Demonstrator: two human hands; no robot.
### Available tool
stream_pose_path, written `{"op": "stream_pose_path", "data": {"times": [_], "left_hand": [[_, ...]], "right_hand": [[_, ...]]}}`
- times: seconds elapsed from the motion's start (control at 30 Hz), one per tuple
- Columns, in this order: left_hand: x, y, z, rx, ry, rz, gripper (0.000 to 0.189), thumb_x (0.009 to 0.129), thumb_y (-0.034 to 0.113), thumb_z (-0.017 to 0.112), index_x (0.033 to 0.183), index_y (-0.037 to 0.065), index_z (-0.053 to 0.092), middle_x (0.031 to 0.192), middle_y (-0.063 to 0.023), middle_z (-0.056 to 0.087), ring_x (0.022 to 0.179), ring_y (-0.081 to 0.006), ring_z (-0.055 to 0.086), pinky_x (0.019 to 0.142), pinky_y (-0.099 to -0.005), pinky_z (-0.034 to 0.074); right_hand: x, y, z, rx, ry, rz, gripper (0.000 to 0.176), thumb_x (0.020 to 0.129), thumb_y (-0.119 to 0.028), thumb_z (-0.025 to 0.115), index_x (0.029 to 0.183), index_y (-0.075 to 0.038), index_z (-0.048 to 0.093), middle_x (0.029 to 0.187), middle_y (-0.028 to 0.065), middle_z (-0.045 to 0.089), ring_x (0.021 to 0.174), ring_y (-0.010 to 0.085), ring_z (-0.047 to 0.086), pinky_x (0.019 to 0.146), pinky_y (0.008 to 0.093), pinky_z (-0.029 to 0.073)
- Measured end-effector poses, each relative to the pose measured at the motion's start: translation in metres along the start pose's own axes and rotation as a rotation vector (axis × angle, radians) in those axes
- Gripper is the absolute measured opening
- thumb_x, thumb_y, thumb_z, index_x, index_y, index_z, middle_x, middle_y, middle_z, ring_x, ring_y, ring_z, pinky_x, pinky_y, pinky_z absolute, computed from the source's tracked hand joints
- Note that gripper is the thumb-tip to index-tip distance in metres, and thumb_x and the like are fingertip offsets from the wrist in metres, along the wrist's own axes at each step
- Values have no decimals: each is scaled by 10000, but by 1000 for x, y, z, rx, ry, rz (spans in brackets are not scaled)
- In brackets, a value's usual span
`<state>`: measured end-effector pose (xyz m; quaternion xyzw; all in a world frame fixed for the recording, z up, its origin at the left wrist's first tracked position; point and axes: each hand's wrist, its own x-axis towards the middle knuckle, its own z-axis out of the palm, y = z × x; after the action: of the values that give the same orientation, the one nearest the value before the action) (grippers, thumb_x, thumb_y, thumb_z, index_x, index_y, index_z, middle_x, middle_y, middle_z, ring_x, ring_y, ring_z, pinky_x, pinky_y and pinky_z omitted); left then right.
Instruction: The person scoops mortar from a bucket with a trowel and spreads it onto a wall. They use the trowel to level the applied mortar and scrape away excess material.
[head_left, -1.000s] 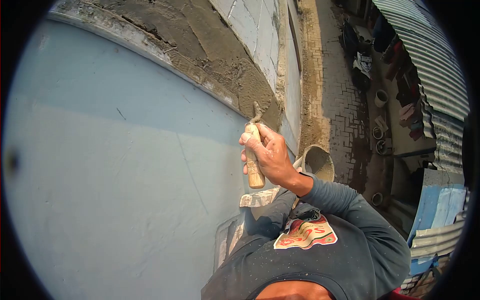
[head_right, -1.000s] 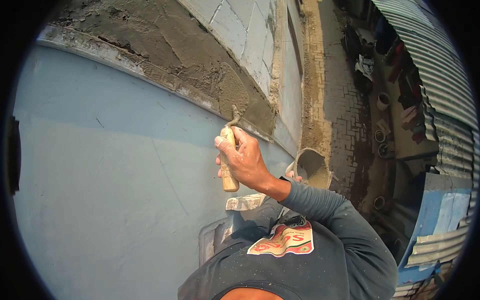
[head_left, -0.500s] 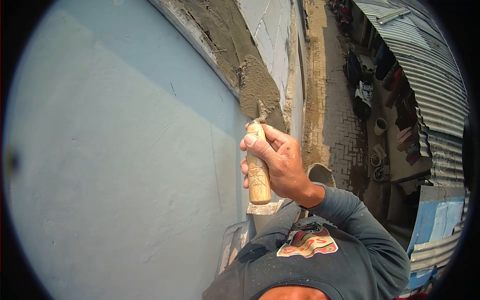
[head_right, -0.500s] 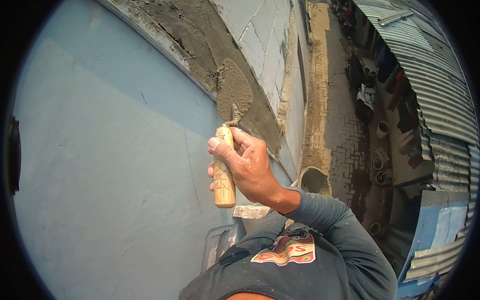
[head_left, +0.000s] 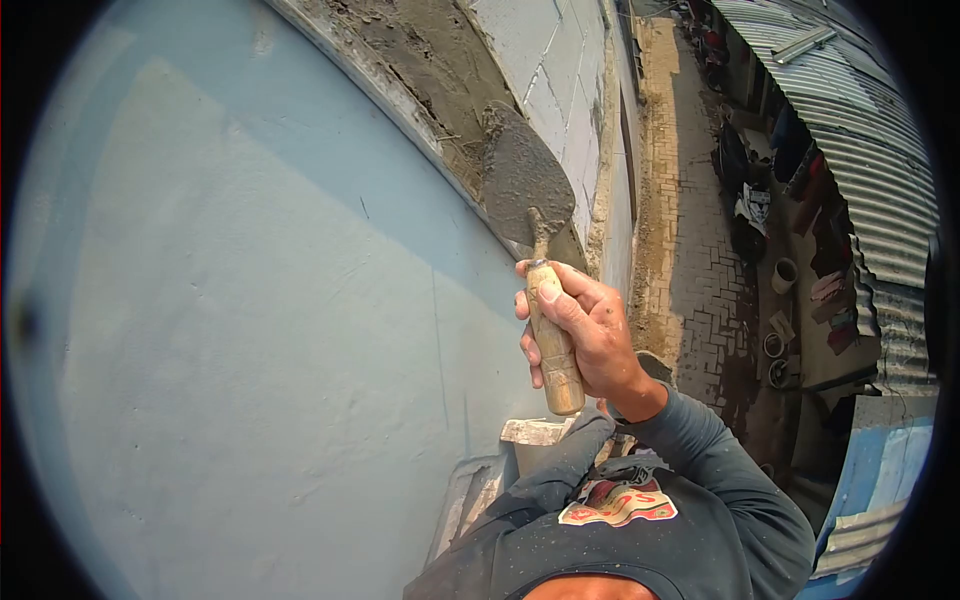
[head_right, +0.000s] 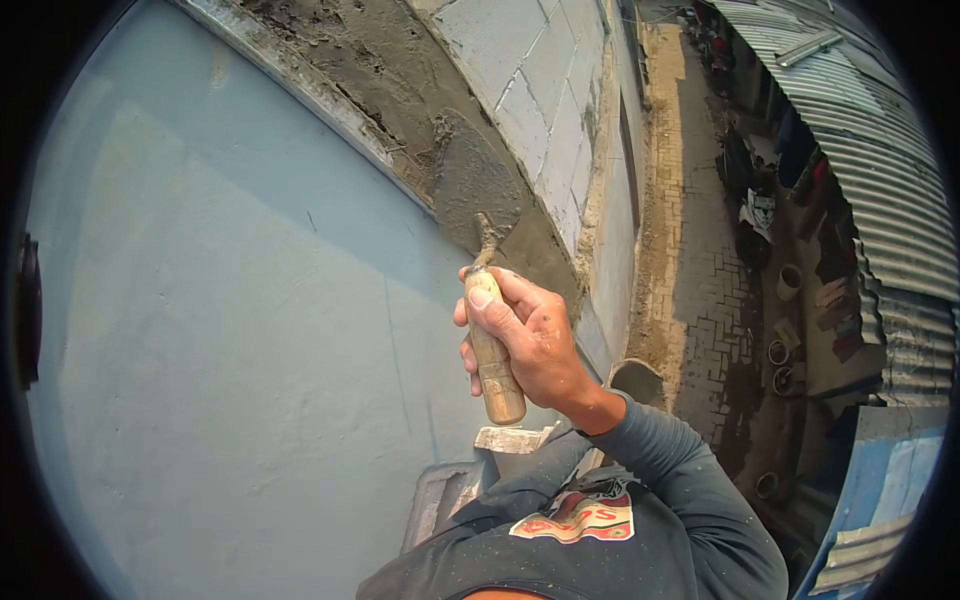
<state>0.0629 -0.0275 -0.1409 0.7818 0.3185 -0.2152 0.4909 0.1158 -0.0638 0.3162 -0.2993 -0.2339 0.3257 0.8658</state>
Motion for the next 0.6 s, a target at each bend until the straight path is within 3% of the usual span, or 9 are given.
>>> {"op": "stream_pose_path", "data": {"times": [0.1,0.13,0.23,0.6], "left_hand": [[-1,-4,1,-9,10,-5,407,723,264,721,1055,40,652,991,-176,675,919,-298,658,802,-394,518],[2,-3,2,0,4,-7,408,722,266,722,1055,41,652,992,-176,675,921,-298,658,805,-394,517],[3,-1,2,0,8,-9,409,721,270,724,1054,43,653,995,-176,676,925,-299,658,811,-394,516],[8,-6,3,0,24,-33,412,718,288,731,1049,53,657,1005,-177,678,942,-303,658,836,-392,512]], "right_hand": [[28,6,-15,-204,85,-76,373,996,-243,499,1228,49,488,893,78,572,596,130,600,424,279,544],[36,9,-19,-256,111,-102,341,990,-260,520,1171,29,527,867,63,574,591,119,597,418,268,536],[46,12,-16,-364,50,-96,317,987,-244,530,1150,28,533,863,64,573,576,120,597,417,272,535],[19,6,-30,-85,-73,-57,423,1004,-241,474,1278,80,447,865,105,577,542,146,591,401,294,527]]}}
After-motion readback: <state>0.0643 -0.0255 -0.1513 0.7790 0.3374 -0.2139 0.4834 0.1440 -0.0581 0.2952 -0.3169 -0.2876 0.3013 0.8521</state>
